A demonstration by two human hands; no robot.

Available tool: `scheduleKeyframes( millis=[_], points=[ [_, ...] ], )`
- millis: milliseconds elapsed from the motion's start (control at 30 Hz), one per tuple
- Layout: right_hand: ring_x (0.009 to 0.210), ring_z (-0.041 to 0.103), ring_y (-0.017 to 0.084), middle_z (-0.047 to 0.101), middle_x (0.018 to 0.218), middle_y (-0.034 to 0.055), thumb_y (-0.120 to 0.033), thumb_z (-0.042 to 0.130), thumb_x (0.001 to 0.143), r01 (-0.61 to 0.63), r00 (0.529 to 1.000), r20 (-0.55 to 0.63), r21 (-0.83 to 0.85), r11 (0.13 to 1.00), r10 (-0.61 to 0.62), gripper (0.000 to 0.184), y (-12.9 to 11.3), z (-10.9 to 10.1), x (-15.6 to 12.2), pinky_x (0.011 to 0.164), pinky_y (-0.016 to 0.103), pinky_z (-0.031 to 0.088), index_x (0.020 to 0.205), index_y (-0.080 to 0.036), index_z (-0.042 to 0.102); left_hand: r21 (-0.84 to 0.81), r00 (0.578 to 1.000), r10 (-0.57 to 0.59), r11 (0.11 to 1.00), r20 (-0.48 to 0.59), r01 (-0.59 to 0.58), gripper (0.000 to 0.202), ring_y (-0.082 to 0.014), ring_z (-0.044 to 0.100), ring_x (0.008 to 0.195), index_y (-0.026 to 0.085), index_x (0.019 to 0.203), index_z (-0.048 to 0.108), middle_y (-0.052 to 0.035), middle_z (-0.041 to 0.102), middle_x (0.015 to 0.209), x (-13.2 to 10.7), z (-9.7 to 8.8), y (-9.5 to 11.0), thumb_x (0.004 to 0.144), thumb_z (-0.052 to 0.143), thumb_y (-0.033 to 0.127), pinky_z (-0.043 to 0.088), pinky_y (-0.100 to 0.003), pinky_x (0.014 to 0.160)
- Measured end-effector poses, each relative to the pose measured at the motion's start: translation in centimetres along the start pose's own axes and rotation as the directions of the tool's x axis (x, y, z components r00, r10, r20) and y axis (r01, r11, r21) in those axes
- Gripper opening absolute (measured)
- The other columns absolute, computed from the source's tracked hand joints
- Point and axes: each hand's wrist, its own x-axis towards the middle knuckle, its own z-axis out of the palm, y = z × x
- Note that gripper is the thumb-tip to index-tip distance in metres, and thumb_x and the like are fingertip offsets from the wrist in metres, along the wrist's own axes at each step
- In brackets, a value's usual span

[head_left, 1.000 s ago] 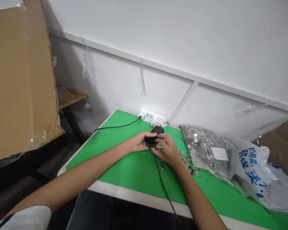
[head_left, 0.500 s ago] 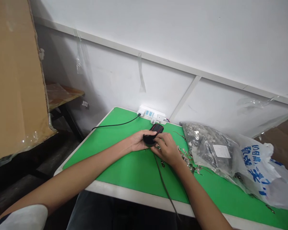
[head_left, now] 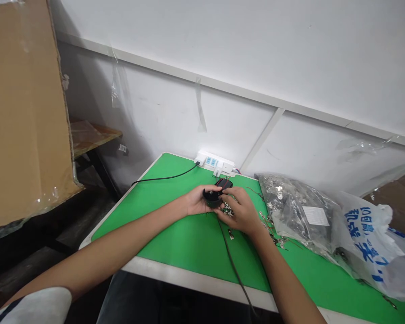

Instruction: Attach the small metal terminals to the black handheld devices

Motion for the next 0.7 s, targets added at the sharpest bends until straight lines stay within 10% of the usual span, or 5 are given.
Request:
scheduleKeyframes(
  millis=[267, 700],
  points=[
    [0.089, 0.067, 0.022, 0.07, 0.095, 0.0055, -0.035, 0.064, 0.097, -0.433, 0.866, -0.106, 0.331, 0.838, 0.489, 0.012, 0.4, 0.0, 0.7, 0.08, 0.037, 0.057, 0.096, -0.024, 0.066, 0.047, 0.982, 0.187, 0.981, -0.016, -0.186, 0.023, -0.0213, 0.07, 0.068, 0.01, 0.099, 0.072, -0.01, 0.075, 0.082, 0.2, 0.5, -1.1, 0.09, 0.067, 0.031, 0.058, -0.034, 0.069],
    [0.082, 0.065, 0.022, 0.069, 0.087, 0.0048, -0.039, 0.061, 0.098, -0.491, 0.852, -0.007, 0.34, 0.803, 0.524, 0.021, 0.8, 1.3, 0.4, 0.078, 0.037, 0.055, 0.085, -0.023, 0.065, 0.096, 0.919, 0.364, 0.931, -0.153, -0.353, 0.022, -0.0156, 0.065, 0.073, 0.014, 0.1, 0.066, -0.0044, 0.07, 0.086, 0.8, 0.6, -2.6, 0.081, 0.075, 0.02, 0.055, -0.025, 0.064]
  ],
)
